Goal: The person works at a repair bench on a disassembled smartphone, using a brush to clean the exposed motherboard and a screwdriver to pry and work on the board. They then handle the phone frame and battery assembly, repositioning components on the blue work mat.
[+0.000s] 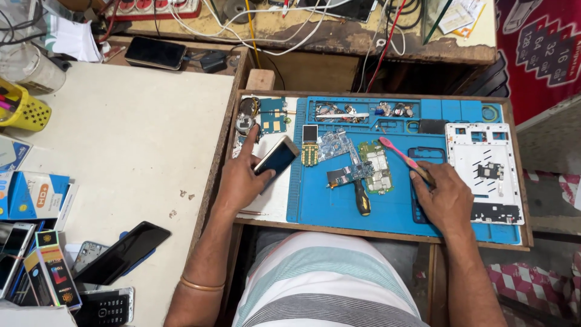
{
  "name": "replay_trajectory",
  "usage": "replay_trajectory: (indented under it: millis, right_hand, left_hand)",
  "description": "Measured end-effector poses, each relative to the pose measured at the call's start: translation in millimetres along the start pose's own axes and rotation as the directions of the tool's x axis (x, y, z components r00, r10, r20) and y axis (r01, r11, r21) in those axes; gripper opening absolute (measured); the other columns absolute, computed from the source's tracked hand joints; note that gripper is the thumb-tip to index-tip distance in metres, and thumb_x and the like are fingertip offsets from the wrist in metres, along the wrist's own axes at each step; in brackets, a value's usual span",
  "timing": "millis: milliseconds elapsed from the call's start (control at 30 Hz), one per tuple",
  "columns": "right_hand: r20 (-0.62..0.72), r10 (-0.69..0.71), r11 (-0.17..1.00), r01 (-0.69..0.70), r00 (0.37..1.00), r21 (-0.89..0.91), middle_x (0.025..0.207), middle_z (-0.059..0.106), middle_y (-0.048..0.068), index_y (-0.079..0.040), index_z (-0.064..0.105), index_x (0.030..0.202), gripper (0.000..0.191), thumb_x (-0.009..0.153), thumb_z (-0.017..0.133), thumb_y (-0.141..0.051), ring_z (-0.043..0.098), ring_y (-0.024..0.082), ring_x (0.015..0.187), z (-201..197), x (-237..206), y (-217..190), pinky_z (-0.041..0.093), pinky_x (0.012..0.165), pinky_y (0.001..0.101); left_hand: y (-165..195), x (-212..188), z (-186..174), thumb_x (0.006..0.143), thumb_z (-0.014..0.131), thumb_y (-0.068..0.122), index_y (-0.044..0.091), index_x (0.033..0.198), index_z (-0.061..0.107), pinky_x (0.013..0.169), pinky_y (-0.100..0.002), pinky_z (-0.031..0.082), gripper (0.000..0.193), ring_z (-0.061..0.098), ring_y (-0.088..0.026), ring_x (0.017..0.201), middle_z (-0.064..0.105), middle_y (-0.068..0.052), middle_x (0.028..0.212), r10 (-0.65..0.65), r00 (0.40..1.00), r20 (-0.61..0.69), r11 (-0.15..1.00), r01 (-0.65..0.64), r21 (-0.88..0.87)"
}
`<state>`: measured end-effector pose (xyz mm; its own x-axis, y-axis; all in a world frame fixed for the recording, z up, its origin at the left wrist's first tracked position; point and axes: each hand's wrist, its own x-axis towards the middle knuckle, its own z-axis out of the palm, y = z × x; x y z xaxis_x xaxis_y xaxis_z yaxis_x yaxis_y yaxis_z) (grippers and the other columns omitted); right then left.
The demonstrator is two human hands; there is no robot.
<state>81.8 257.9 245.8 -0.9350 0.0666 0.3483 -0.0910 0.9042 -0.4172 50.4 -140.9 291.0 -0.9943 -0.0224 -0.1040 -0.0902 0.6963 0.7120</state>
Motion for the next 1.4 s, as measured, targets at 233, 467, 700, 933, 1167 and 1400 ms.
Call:
replay_trajectory:
  millis: [233,467,700,933,1167,1400]
  right_hand:
    - [0.005,-0.041,0.996,0.041,0.999,-0.077,0.1,0.069,0.007,-0.015,0.078,0.116,0.025,0.096,0.077,-0.029,0.067,0.028,0.081,2,-1,-2,0.053,0.068,0.041]
    - [0.033,-0.057,0.992,0.06,0.998,-0.109,0.107,0.069,0.008,-0.013,0.077,0.117,0.026,0.098,0.075,-0.03,0.066,0.031,0.099,3,-2,-1,0.054,0.081,0.044]
    - [0.032,-0.063,0.991,0.067,0.997,-0.119,0.107,0.069,0.008,-0.013,0.077,0.118,0.026,0.097,0.076,-0.029,0.066,0.031,0.101,1,-1,-2,0.054,0.082,0.0439]
    - [-0.082,-0.237,0.967,0.227,0.968,-0.115,0.123,0.07,0.012,-0.009,0.074,0.122,0.032,0.094,0.077,-0.023,0.066,0.032,0.109,-9,3,-17,0.051,0.09,0.0444]
    - [-0.132,-0.333,0.919,0.353,0.934,0.176,0.12,0.071,0.014,-0.006,0.069,0.123,0.032,0.095,0.078,-0.019,0.069,0.032,0.109,-19,4,-49,0.052,0.095,0.0432]
    - [-0.069,-0.276,0.733,0.256,0.959,0.631,0.126,0.066,0.014,-0.001,0.056,0.135,0.053,0.094,0.078,-0.027,0.067,0.021,0.11,-23,-4,-75,0.055,0.09,0.0347]
  left_hand:
    - [-11,-8,2,0.092,0.081,0.014,0.011,0.102,0.076,0.13,-0.052,0.033,0.012,0.075,-0.02,0.07,0.081,-0.005,0.083,0.212,0.947,-0.24,0.975,-0.189,0.116]
    - [-11,-11,24,0.094,0.082,0.014,0.024,0.096,0.068,0.131,-0.06,0.005,0.017,0.056,-0.018,0.135,0.074,0.012,0.115,0.787,0.455,-0.416,0.611,-0.665,0.429]
    - [-4,-16,27,0.094,0.081,0.011,0.026,0.096,0.069,0.13,-0.06,0.003,0.019,0.053,-0.019,0.136,0.07,0.01,0.119,0.826,0.393,-0.403,0.554,-0.699,0.453]
    - [1,-18,38,0.085,0.077,-0.003,0.014,0.106,0.065,0.12,-0.051,0.048,0.029,0.07,-0.02,0.118,0.071,0.0,0.119,0.629,0.632,-0.453,0.642,-0.751,-0.155]
    - [24,-27,65,0.089,0.076,-0.006,0.006,0.108,0.068,0.092,-0.029,0.064,0.023,0.074,-0.017,0.106,0.073,-0.012,0.113,0.458,0.813,-0.361,0.57,-0.579,-0.583]
    - [38,-36,71,0.087,0.083,0.003,0.004,0.107,0.075,0.083,-0.026,0.06,0.021,0.074,-0.015,0.094,0.077,-0.01,0.104,0.511,0.845,-0.157,0.689,-0.512,-0.514]
